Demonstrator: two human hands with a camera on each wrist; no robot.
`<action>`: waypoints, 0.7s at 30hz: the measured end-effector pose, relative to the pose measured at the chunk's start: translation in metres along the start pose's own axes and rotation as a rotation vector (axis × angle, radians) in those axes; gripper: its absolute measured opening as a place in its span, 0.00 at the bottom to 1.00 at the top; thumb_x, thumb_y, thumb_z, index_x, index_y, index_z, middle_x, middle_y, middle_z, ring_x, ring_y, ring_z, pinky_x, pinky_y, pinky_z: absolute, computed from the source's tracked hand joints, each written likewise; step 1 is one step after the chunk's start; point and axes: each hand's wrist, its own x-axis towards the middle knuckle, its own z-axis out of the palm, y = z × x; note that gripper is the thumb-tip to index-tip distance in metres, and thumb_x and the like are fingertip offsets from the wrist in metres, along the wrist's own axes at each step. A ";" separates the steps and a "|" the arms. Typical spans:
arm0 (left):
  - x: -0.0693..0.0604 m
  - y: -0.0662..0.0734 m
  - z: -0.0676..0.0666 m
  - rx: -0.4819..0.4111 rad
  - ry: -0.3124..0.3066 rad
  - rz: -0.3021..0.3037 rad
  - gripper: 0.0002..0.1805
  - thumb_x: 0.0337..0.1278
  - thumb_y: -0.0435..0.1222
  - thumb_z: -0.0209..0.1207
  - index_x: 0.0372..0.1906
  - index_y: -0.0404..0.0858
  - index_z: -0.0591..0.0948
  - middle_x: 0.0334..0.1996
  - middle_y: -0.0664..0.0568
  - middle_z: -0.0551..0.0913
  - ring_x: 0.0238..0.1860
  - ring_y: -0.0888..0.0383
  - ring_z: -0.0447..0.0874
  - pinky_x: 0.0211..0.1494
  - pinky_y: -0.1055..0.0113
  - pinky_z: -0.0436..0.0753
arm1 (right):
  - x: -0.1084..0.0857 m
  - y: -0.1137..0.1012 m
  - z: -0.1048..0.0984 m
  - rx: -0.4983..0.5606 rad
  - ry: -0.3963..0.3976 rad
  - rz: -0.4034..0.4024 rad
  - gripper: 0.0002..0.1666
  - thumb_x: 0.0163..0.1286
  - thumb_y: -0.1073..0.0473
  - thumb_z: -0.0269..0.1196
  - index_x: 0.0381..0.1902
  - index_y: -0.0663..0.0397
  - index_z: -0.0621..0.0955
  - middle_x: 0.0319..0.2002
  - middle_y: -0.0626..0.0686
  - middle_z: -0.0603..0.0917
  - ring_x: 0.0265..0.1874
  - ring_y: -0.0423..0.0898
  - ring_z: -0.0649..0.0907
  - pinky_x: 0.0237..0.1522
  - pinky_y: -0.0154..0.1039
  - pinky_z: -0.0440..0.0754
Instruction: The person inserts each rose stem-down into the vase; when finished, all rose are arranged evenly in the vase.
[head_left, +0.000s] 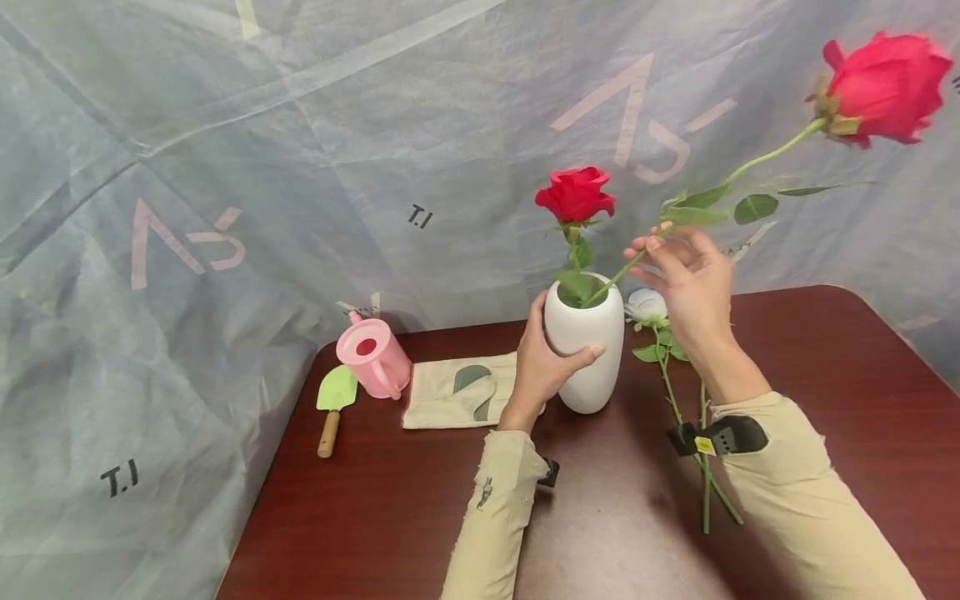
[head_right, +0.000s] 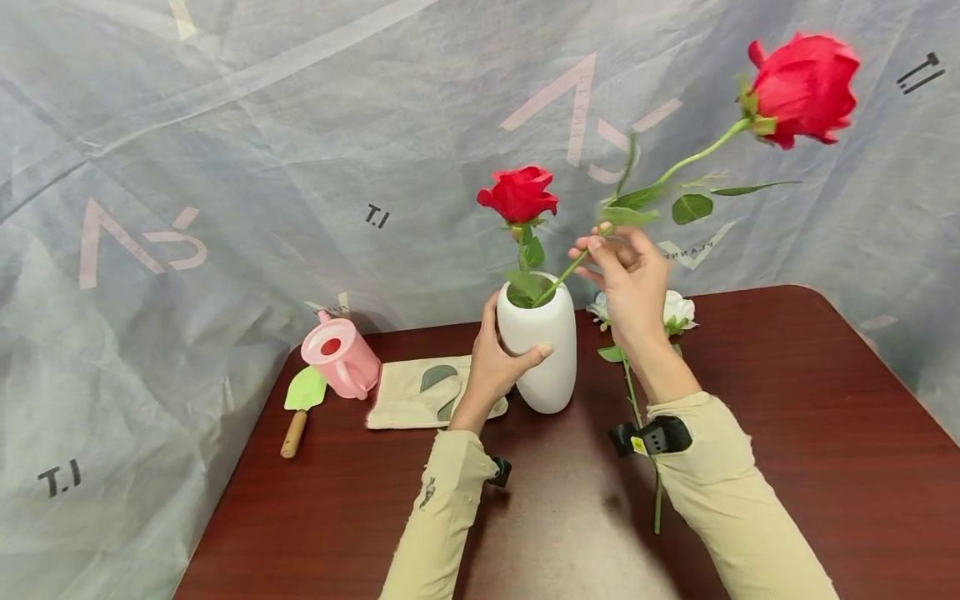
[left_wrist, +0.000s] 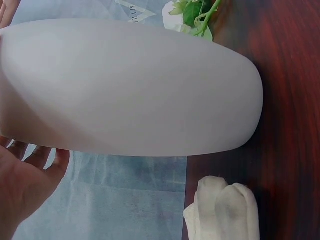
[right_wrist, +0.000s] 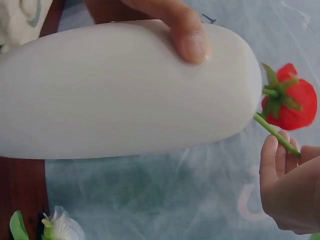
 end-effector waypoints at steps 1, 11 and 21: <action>0.000 0.000 0.000 0.000 0.001 0.001 0.52 0.34 0.50 0.73 0.68 0.62 0.56 0.55 0.62 0.72 0.49 0.63 0.73 0.47 0.61 0.75 | 0.000 0.002 0.001 -0.038 -0.008 0.000 0.06 0.62 0.71 0.61 0.37 0.66 0.77 0.33 0.57 0.83 0.35 0.50 0.83 0.39 0.38 0.81; -0.001 0.000 0.002 -0.003 -0.006 0.005 0.53 0.35 0.49 0.73 0.69 0.60 0.55 0.56 0.62 0.71 0.50 0.63 0.73 0.47 0.62 0.75 | -0.006 0.018 0.003 -0.797 -0.040 -0.002 0.17 0.63 0.53 0.64 0.41 0.61 0.83 0.39 0.48 0.79 0.42 0.39 0.74 0.37 0.33 0.71; -0.002 -0.002 0.001 -0.012 -0.018 -0.004 0.52 0.36 0.49 0.73 0.68 0.63 0.54 0.56 0.62 0.70 0.49 0.62 0.74 0.45 0.62 0.76 | -0.005 0.014 0.005 -0.895 -0.132 -0.021 0.18 0.63 0.53 0.63 0.41 0.64 0.84 0.48 0.57 0.75 0.50 0.52 0.73 0.46 0.47 0.73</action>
